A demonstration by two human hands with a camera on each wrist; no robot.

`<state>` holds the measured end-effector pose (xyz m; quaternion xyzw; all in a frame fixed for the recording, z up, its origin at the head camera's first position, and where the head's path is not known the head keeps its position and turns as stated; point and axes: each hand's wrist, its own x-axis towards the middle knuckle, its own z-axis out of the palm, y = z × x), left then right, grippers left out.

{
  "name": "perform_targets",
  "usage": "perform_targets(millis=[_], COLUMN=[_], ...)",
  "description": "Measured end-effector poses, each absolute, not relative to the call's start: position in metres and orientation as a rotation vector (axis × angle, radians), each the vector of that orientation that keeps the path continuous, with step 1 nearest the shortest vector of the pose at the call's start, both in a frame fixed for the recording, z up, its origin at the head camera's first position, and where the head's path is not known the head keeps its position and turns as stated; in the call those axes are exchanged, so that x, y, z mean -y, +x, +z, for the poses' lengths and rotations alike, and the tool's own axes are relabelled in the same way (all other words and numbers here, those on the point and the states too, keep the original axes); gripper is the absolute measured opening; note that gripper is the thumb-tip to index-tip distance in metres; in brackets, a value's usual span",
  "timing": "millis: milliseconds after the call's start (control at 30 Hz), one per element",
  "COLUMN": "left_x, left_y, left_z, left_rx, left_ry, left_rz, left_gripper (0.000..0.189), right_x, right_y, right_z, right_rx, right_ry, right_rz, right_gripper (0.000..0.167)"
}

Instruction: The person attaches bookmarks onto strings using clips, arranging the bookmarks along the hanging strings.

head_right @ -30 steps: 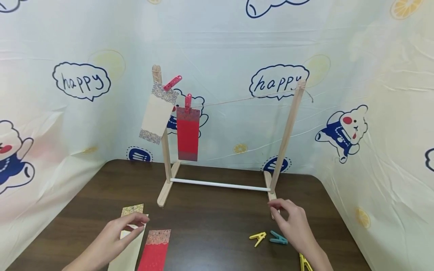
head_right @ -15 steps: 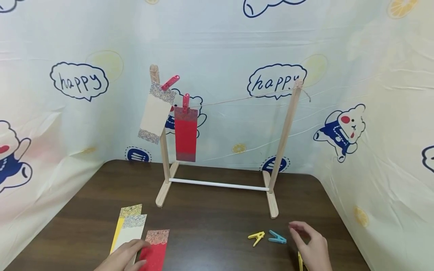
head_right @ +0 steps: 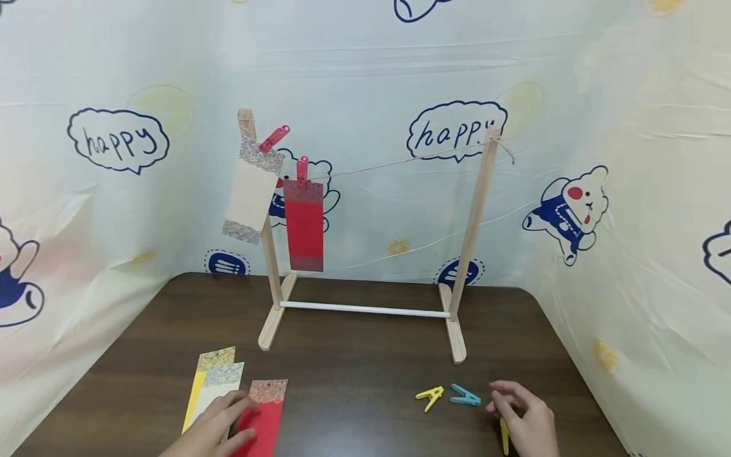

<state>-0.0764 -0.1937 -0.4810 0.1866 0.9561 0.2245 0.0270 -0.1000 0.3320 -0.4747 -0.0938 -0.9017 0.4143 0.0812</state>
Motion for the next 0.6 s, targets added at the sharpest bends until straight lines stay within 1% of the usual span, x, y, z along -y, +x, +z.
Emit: perform_targets(millis=[300, 433, 600], left_x=[0.174, 0.168, 0.165], left_y=[-0.104, -0.115, -0.124], left_z=[-0.459, -0.445, -0.432], left_rx=[-2.858, -2.801, -2.926], left_ry=[0.435, 0.344, 0.165], left_rz=[0.598, 0.598, 0.439], left_gripper=[0.026, 0.022, 0.032], right_x=[-0.332, -0.330, -0.328], right_y=[-0.103, -0.107, -0.107], right_z=[-0.481, -0.487, -0.490], right_rx=[2.757, 2.769, 2.759], right_ry=[-0.348, -0.346, -0.368], right_rz=[1.278, 1.303, 1.314], right_gripper=[0.020, 0.018, 0.018])
